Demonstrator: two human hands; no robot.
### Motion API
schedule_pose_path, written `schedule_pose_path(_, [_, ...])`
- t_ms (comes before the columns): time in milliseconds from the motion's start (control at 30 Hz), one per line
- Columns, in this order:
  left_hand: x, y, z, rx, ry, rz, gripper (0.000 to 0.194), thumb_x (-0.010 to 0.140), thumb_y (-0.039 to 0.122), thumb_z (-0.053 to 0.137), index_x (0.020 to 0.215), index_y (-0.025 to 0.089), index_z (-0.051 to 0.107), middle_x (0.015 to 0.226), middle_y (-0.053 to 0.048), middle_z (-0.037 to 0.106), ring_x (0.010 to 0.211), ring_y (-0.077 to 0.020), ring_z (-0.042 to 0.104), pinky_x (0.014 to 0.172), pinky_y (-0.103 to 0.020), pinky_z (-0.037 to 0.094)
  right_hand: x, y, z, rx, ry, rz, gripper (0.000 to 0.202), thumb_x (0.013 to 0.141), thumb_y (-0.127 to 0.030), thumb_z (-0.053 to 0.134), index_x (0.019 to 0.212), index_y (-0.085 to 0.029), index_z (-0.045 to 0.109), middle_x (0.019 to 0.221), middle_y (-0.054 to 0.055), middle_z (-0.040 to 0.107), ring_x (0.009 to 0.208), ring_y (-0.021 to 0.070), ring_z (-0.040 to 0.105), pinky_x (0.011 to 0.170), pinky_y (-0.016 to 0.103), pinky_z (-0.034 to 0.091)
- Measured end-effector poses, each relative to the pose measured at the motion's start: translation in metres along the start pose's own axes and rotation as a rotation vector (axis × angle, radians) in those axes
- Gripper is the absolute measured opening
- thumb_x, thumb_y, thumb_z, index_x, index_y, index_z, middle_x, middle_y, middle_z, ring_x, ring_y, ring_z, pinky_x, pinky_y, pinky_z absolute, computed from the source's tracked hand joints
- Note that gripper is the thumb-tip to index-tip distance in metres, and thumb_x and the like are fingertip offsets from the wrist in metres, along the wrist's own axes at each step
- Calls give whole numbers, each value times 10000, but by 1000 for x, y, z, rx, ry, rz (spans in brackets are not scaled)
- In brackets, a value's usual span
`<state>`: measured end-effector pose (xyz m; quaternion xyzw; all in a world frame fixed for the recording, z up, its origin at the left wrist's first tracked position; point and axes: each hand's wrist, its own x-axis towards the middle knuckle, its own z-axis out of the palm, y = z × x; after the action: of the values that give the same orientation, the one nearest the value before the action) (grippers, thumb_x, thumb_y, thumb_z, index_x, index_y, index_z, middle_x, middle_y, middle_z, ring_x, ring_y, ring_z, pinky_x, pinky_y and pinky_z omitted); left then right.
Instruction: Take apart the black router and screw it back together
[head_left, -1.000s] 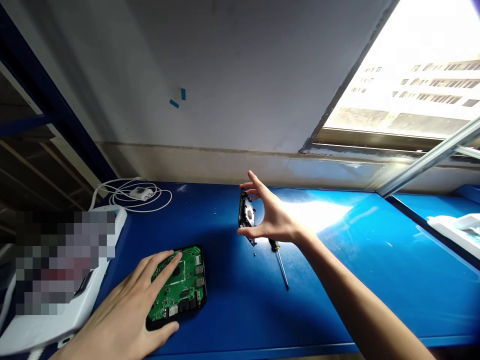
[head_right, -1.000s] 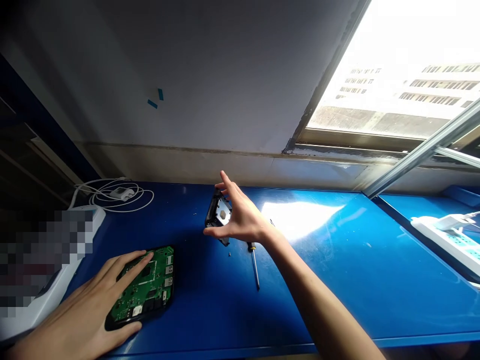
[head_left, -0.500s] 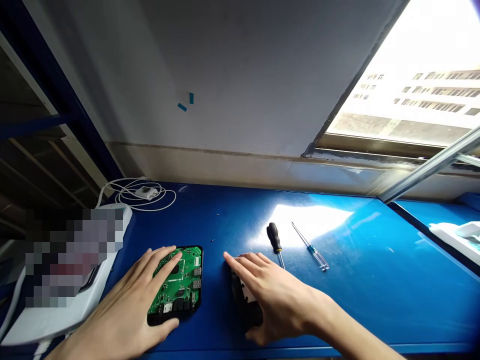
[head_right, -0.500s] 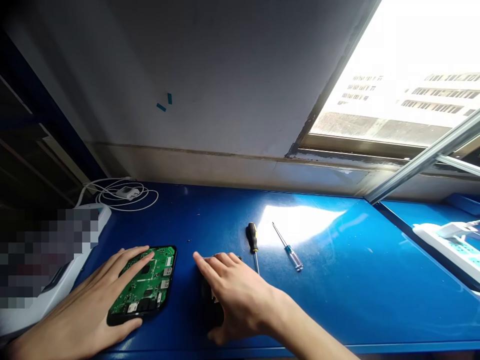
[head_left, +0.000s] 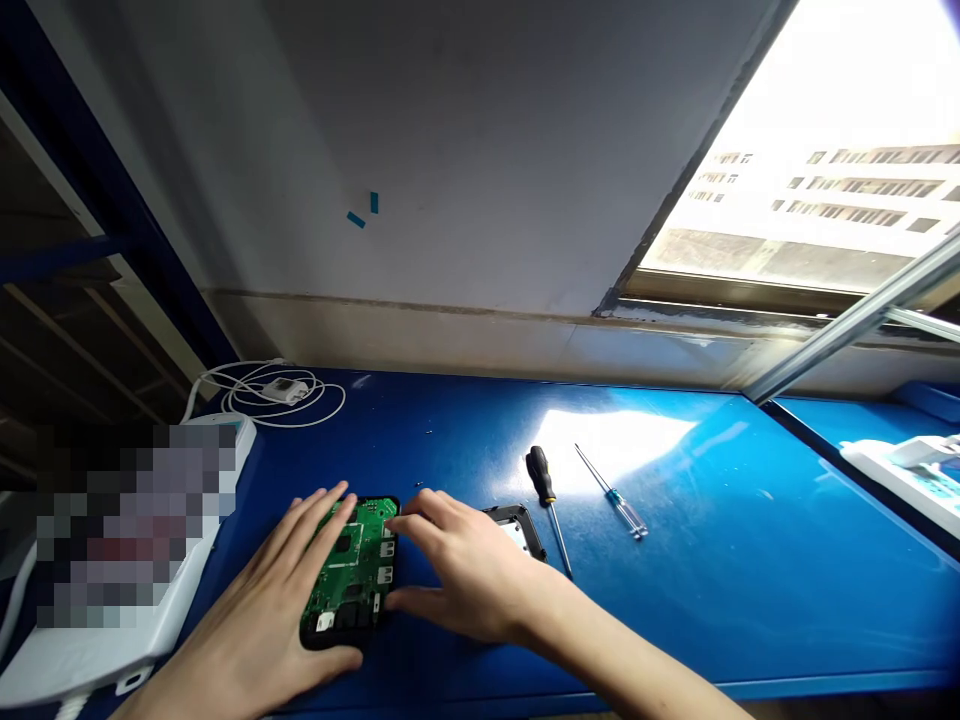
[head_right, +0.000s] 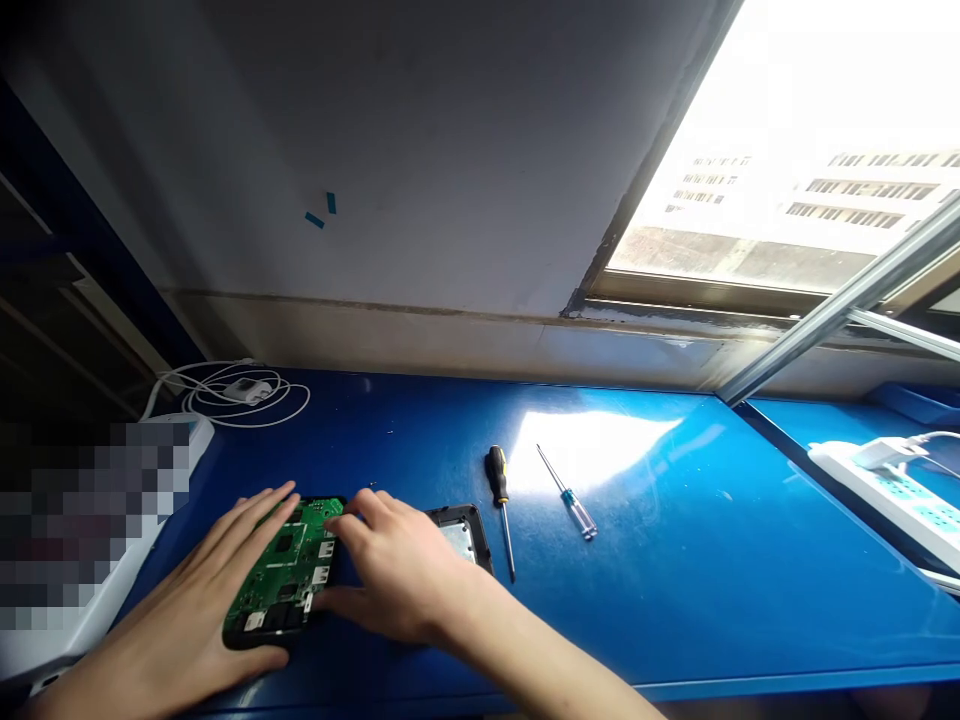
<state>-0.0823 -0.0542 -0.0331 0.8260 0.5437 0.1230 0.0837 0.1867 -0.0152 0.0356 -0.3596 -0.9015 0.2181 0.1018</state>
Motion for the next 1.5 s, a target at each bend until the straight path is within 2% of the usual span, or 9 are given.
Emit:
schedule_pose_path(133, [-9, -4, -1, -81, 14, -83, 1145, 777, 360, 782, 1654, 348, 47, 1690, -94, 301, 1506, -407, 380, 1163, -565, 471, 19, -8, 3, -34, -69, 34, 505, 848, -444, 792, 1233, -137, 678, 1188, 134, 632, 983, 271, 677, 852, 398, 606])
schedule_pose_path(267, [-9, -3, 2, -183, 89, -153, 1148, 698, 246, 800, 1631, 333, 136, 1631, -109, 370, 1462, -407, 443, 1139, -519, 505, 24, -4, 6, 0, -67, 19, 350, 853, -313, 758, 1141, -124, 696, 1141, 121, 636, 991, 248, 675, 870, 363, 598])
schedule_pose_path(367, [-6, -6, 5, -225, 82, -166, 1179, 649, 233, 832, 1617, 337, 167, 1621, -103, 369, 1444, -410, 468, 1124, -494, 524, 27, 0, 8, 46, -64, -27, 312, 820, -259, 741, 1097, -124, 696, 1092, 106, 650, 965, 236, 674, 864, 341, 592])
schedule_pose_path(533, [-4, -9, 1, -250, 25, -186, 1176, 640, 262, 868, 1594, 364, 187, 1621, -83, 341, 1442, -402, 473, 1094, -467, 555, 28, 0, 6, 150, -64, 28, 389, 807, -280, 767, 1159, -139, 679, 1120, 94, 672, 924, 220, 689, 843, 324, 588])
schedule_pose_path(767, [0, -4, -8, -280, -11, -208, 1072, 610, 312, 894, 1523, 334, 334, 1599, -70, 351, 1418, -375, 507, 1112, -441, 544, 27, -3, 6, 57, -78, -16, 434, 843, -243, 729, 1258, -146, 645, 1163, 113, 695, 1020, 248, 686, 861, 323, 565])
schedule_pose_path(1100, [1, -1, -9, -266, 9, -199, 1113, 585, 272, 870, 1530, 299, 283, 1565, -99, 377, 1417, -382, 499, 1132, -464, 527, 34, -12, 11, -200, -105, -103, 244, 865, -225, 633, 1076, -104, 658, 997, 130, 676, 958, 271, 627, 843, 372, 543])
schedule_pose_path(1233, [3, 0, -13, -269, -5, -192, 1083, 553, 285, 882, 1487, 268, 335, 1526, -123, 411, 1405, -403, 506, 1150, -498, 507, 32, -10, 16, -168, -89, -91, 284, 857, -213, 620, 1110, -90, 654, 1018, 141, 674, 979, 285, 622, 873, 386, 544])
schedule_pose_path(1333, [1, -2, -16, -279, -32, -200, 1109, 568, 286, 890, 1517, 278, 317, 1571, -123, 369, 1437, -401, 472, 1162, -490, 495, 31, -9, 14, -105, -106, -51, 332, 839, -250, 670, 1132, -95, 652, 1030, 130, 677, 968, 282, 633, 872, 390, 555])
schedule_pose_path(1500, [-5, -11, -24, -292, -139, -146, 1212, 656, 242, 821, 1645, 308, 122, 1680, -109, 243, 1512, -383, 379, 1184, -467, 467, 42, -8, 6, -12, -33, -4, 410, 924, -377, 694, 1246, -130, 633, 1057, 106, 695, 982, 269, 648, 888, 408, 556])
